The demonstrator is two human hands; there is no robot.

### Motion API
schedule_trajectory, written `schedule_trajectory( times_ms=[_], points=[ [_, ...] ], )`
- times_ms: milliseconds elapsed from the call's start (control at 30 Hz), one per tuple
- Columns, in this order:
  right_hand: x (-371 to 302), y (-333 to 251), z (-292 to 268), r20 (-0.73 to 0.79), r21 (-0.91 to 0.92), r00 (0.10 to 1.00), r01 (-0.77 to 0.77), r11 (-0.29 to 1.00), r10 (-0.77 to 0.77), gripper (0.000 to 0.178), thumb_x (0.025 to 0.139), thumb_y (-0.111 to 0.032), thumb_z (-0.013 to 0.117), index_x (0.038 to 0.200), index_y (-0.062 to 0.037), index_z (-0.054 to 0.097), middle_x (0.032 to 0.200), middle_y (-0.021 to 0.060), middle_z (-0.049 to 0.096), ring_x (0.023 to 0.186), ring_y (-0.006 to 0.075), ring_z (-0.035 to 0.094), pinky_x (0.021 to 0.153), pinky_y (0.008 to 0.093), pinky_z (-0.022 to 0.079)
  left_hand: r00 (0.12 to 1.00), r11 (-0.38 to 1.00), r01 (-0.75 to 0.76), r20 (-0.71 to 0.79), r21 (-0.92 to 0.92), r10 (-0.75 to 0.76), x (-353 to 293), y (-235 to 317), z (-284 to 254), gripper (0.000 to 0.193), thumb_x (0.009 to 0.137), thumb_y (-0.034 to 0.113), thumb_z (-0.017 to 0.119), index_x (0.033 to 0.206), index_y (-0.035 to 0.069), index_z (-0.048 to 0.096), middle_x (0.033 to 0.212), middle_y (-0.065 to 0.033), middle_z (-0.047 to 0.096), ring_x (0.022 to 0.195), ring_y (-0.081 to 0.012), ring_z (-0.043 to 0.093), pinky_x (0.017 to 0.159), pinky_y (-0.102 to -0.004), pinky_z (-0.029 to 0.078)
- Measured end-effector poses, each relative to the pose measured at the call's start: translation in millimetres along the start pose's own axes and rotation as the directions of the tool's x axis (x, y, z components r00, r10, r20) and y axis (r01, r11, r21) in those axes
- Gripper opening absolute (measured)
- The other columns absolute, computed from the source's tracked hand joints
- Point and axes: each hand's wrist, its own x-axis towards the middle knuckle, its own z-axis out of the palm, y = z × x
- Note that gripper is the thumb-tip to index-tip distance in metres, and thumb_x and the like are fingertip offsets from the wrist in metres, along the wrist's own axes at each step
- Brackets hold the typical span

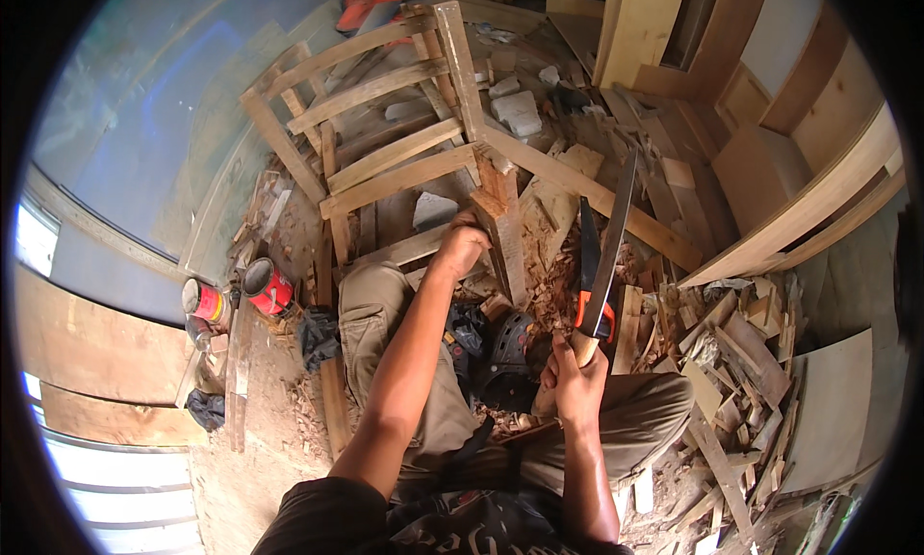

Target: The person is assembling a wooden structure using a hammer and nails. They position wooden slats and secure them with nails, working on the floor amidst scattered wood pieces.

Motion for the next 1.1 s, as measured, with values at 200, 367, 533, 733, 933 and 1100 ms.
schedule_trajectory(
  times_ms=[200, 367, 533, 733, 933, 1100],
  points=[
    [2.6, 5.2, -1.3, -0.008, -0.027, 1.0, -0.004, 1.0, 0.004, 0.015, 0.1, -0.013, 0.063, 0.096, 0.0019, 0.062, 0.071, 0.0012, 0.055, 0.053, 0.0069, 0.049, 0.045, 0.0254, 0.04, 0.989, 0.989, -0.141, -0.048, 0.035, 0.142, -11.0, 16.6, 34.2, 0.049, 0.073, -0.005, 0.061, 0.122, -0.002, 0.058, 0.107, -0.0054, 0.065, 0.099, -0.0182, 0.061, 0.092, -0.0294, 0.045],
    [2.7, 10.1, 0.0, -0.001, -0.056, 1.0, 0.0, 0.998, 0.0, 0.016, 0.101, -0.013, 0.062, 0.095, 0.0015, 0.061, 0.071, 0.0015, 0.056, 0.053, 0.0072, 0.049, 0.045, 0.0257, 0.041, 0.954, 0.912, -0.22, -0.117, 0.346, 0.275, -14.4, 32.0, 58.9, 0.051, 0.081, -0.004, 0.076, 0.123, 0.001, 0.048, 0.114, -0.0102, 0.061, 0.105, -0.0187, 0.063, 0.09, -0.0314, 0.053],
    [-1.6, 13.6, 6.2, 0.018, -0.075, 1.0, 0.0, 0.997, 0.001, 0.016, 0.101, -0.014, 0.062, 0.095, 0.0014, 0.062, 0.071, 0.0016, 0.056, 0.052, 0.0072, 0.049, 0.045, 0.0254, 0.041, 0.862, 0.837, -0.439, -0.109, 0.327, 0.494, -9.8, 30.8, 59.2, 0.063, 0.079, -0.008, 0.082, 0.121, -0.001, 0.035, 0.118, -0.0141, 0.058, 0.109, -0.0198, 0.063, 0.093, -0.032, 0.061],
    [-5.5, 7.7, 9.7, 0.051, -0.103, 0.999, 0.018, 0.995, -0.013, 0.023, 0.101, -0.021, 0.066, 0.093, -0.0004, 0.06, 0.069, -0.0006, 0.056, 0.051, 0.0062, 0.049, 0.045, 0.0246, 0.041, 0.799, 0.56, -0.299, -0.117, 0.773, 0.589, -22.2, 46.7, 75.2, 0.08, 0.071, 0.014, 0.095, 0.122, 0.0, 0.035, 0.12, -0.0227, 0.062, 0.11, -0.0298, 0.066, 0.091, -0.0415, 0.057],
    [-0.6, -12.7, 25.8, 0.12, -0.431, 0.934, 0.353, 0.83, -0.335, 0.031, 0.098, -0.026, 0.071, 0.099, 0.0024, 0.059, 0.066, 0.0047, 0.061, 0.054, 0.0099, 0.055, 0.05, 0.0282, 0.043, 0.825, 0.449, -0.349, 0.043, 0.822, 0.563, -26.6, 43.5, 82.4, 0.087, 0.064, 0.024, 0.097, 0.131, -0.001, 0.047, 0.117, -0.02, 0.065, 0.11, -0.0348, 0.066, 0.092, -0.0433, 0.053],
    [-0.4, -49.3, 47.4, 0.16, -0.557, 0.918, 0.387, 0.735, -0.362, 0.028, 0.097, -0.022, 0.071, 0.103, 0.0033, 0.062, 0.067, 0.0102, 0.066, 0.058, 0.0139, 0.061, 0.059, 0.032, 0.049, 0.799, 0.445, -0.414, 0.083, 0.794, 0.596, -40.9, 53.0, 106.1, 0.076, 0.062, 0.025, 0.095, 0.123, -0.001, 0.058, 0.114, -0.021, 0.065, 0.107, -0.0418, 0.064, 0.092, -0.0458, 0.052]
  ],
)
